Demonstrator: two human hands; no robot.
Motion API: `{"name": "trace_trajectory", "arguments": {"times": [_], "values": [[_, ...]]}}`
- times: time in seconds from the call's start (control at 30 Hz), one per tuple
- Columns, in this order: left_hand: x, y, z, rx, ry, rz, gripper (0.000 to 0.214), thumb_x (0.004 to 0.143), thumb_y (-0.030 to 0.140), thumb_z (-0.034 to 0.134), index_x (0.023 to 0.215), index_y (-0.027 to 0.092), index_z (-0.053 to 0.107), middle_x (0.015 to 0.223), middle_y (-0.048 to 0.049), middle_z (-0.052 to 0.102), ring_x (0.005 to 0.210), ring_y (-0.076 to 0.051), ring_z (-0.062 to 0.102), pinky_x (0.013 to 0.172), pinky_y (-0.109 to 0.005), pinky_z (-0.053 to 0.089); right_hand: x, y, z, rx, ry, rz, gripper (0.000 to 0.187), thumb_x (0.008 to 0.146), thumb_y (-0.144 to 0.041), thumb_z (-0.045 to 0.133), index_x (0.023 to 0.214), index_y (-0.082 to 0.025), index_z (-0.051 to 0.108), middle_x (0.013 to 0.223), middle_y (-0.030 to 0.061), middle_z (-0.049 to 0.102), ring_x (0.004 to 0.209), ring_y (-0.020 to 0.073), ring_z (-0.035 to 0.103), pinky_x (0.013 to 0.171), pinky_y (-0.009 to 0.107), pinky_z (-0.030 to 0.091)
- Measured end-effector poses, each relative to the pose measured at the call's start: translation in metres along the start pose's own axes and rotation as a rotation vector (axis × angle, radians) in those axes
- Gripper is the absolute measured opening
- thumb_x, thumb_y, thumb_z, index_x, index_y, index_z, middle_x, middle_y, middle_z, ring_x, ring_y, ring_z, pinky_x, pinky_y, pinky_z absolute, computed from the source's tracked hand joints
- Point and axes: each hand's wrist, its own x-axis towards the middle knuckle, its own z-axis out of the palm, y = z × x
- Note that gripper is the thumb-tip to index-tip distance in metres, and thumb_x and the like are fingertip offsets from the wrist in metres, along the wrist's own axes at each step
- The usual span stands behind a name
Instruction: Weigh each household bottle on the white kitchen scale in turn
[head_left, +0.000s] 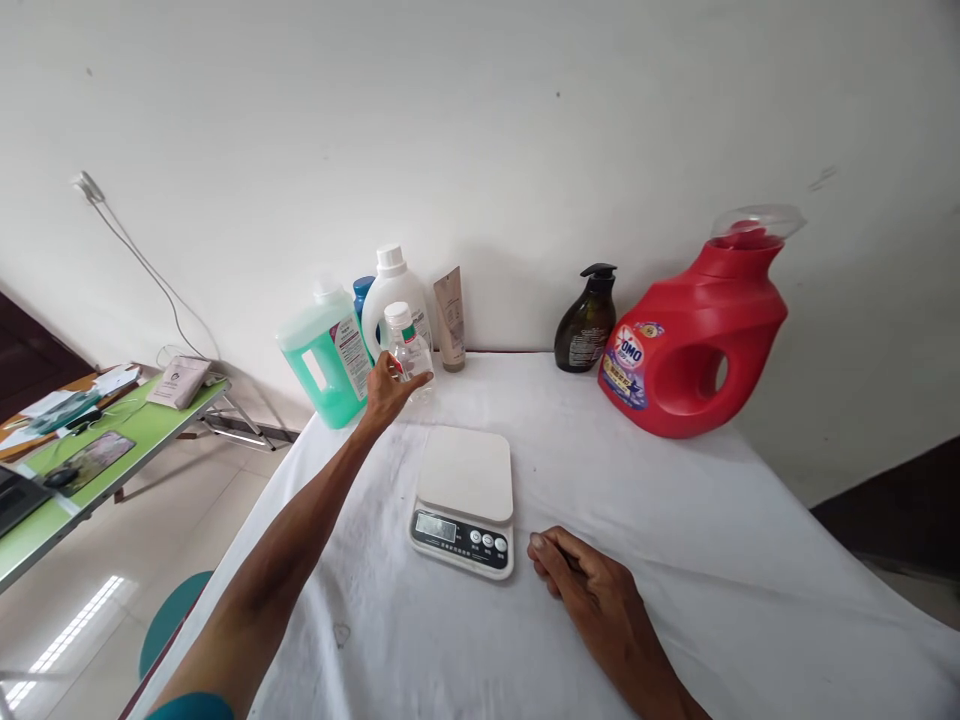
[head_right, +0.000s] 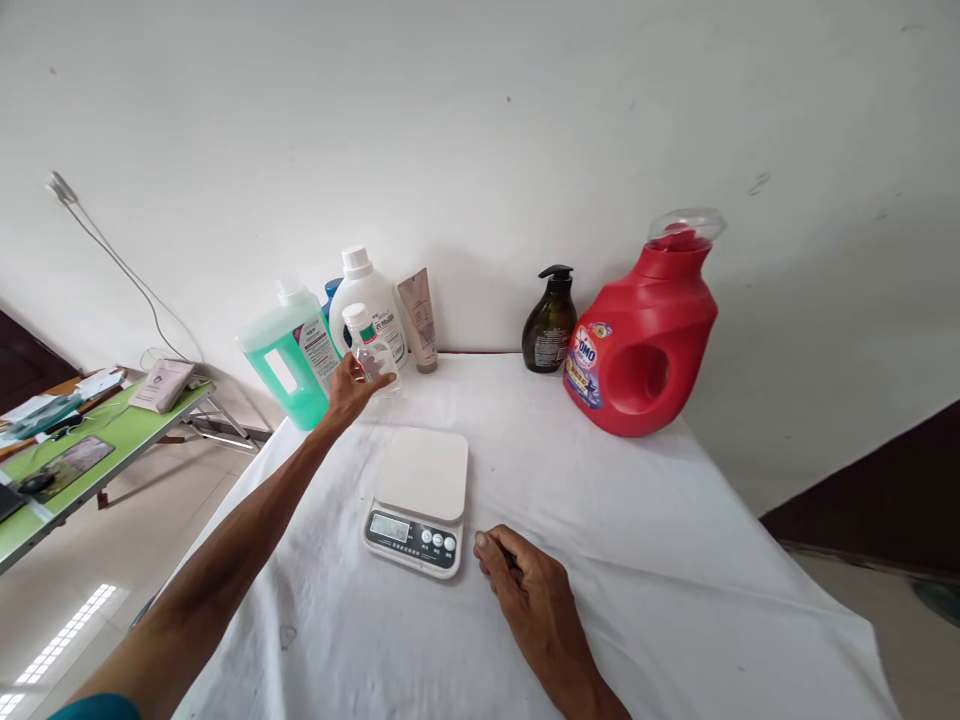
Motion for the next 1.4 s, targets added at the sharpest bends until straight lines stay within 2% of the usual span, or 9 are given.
{"name": "trace_trajectory", "arguments": {"times": [0.2, 0.37, 0.6, 0.77, 0.93, 1.07, 1.2, 1.3, 1.4], "values": [[0.024, -0.036, 0.028, 0.124, 0.028, 0.006, 0.051, 0.062, 0.039, 0.090, 0.076, 0.022, 0.045, 0.075, 0.0047, 0.055, 0.068, -0.012, 0.049, 0.066, -0.026, 0.034, 0.002, 0.007, 0.000, -0.024, 0.020, -0.012, 0.051, 0.095, -0.066, 0.046, 0.068, -0.022, 0.051, 0.064, -0.0003, 0.052, 0.059, 0.0154, 0.046, 0.055, 0.026, 0.037], [0.024, -0.041, 0.043, 0.174, 0.043, -0.015, 0.049, 0.067, 0.040, 0.086, 0.082, 0.023, 0.043, 0.074, 0.0058, 0.052, 0.067, -0.013, 0.045, 0.066, -0.026, 0.032, 0.002, 0.009, 0.001, -0.011, 0.010, 0.004, 0.052, 0.096, -0.066, 0.046, 0.068, -0.022, 0.049, 0.064, -0.0010, 0.048, 0.059, 0.0149, 0.044, 0.055, 0.026, 0.036], [0.017, -0.019, 0.033, 0.220, 0.054, -0.005, 0.060, 0.061, 0.037, 0.091, 0.098, 0.020, 0.048, 0.100, -0.0030, 0.056, 0.089, -0.019, 0.056, 0.082, -0.034, 0.045, 0.002, 0.006, 0.002, 0.074, 0.008, -0.014, 0.050, 0.097, -0.063, 0.048, 0.068, -0.023, 0.043, 0.065, -0.0015, 0.048, 0.060, 0.0146, 0.042, 0.057, 0.027, 0.035], [-0.002, 0.027, 0.036, 0.188, 0.239, 0.225, 0.073, 0.072, 0.033, 0.085, 0.131, 0.019, 0.044, 0.131, -0.0157, 0.048, 0.112, -0.027, 0.057, 0.097, -0.043, 0.048, 0.001, 0.005, 0.003, 0.112, 0.012, -0.035, 0.050, 0.098, -0.063, 0.046, 0.070, -0.023, 0.036, 0.066, -0.0022, 0.045, 0.062, 0.0143, 0.039, 0.058, 0.027, 0.034], [-0.002, 0.084, 0.103, 0.105, -0.047, 0.446, 0.060, 0.079, 0.033, 0.080, 0.128, 0.022, 0.048, 0.123, -0.0136, 0.057, 0.113, -0.028, 0.059, 0.100, -0.045, 0.048, 0.000, 0.006, 0.004, 0.102, 0.013, -0.058, 0.050, 0.098, -0.064, 0.042, 0.070, -0.023, 0.037, 0.066, -0.0023, 0.045, 0.060, 0.0134, 0.038, 0.056, 0.026, 0.032], [0.023, 0.110, 0.185, 0.035, -0.327, 0.279, 0.075, 0.075, 0.030, 0.083, 0.138, 0.015, 0.043, 0.143, -0.0246, 0.050, 0.133, -0.036, 0.053, 0.108, -0.049, 0.045, 0.001, 0.011, 0.005, 0.117, 0.005, -0.058, 0.049, 0.095, -0.063, 0.047, 0.069, -0.023, 0.036, 0.065, -0.0029, 0.043, 0.060, 0.0128, 0.038, 0.054, 0.025, 0.031], [0.044, 0.118, 0.251, 0.068, -0.413, 0.179, 0.091, 0.073, 0.026, 0.083, 0.148, 0.013, 0.033, 0.155, -0.0289, 0.039, 0.146, -0.042, 0.039, 0.115, -0.054, 0.036, 0.001, 0.013, 0.007, 0.133, 0.020, -0.065, 0.048, 0.097, -0.062, 0.046, 0.070, -0.024, 0.034, 0.064, -0.0039, 0.036, 0.059, 0.0126, 0.035, 0.053, 0.024, 0.031], [0.049, 0.115, 0.278, 0.048, -0.460, 0.128, 0.089, 0.072, 0.022, 0.082, 0.148, 0.013, 0.035, 0.153, -0.0277, 0.042, 0.145, -0.042, 0.040, 0.114, -0.055, 0.036, 0.002, 0.012, 0.007, 0.116, 0.043, -0.076, 0.049, 0.098, -0.062, 0.045, 0.070, -0.024, 0.032, 0.065, -0.0042, 0.031, 0.059, 0.0126, 0.030, 0.051, 0.025, 0.028], [0.047, 0.110, 0.286, 0.109, -0.448, 0.094, 0.078, 0.072, 0.022, 0.082, 0.139, 0.014, 0.044, 0.147, -0.0257, 0.047, 0.140, -0.043, 0.043, 0.110, -0.055, 0.038, 0.001, 0.011, 0.007, 0.097, 0.049, -0.084, 0.049, 0.099, -0.060, 0.045, 0.069, -0.024, 0.031, 0.064, -0.0044, 0.029, 0.059, 0.0124, 0.027, 0.051, 0.026, 0.025]]}}
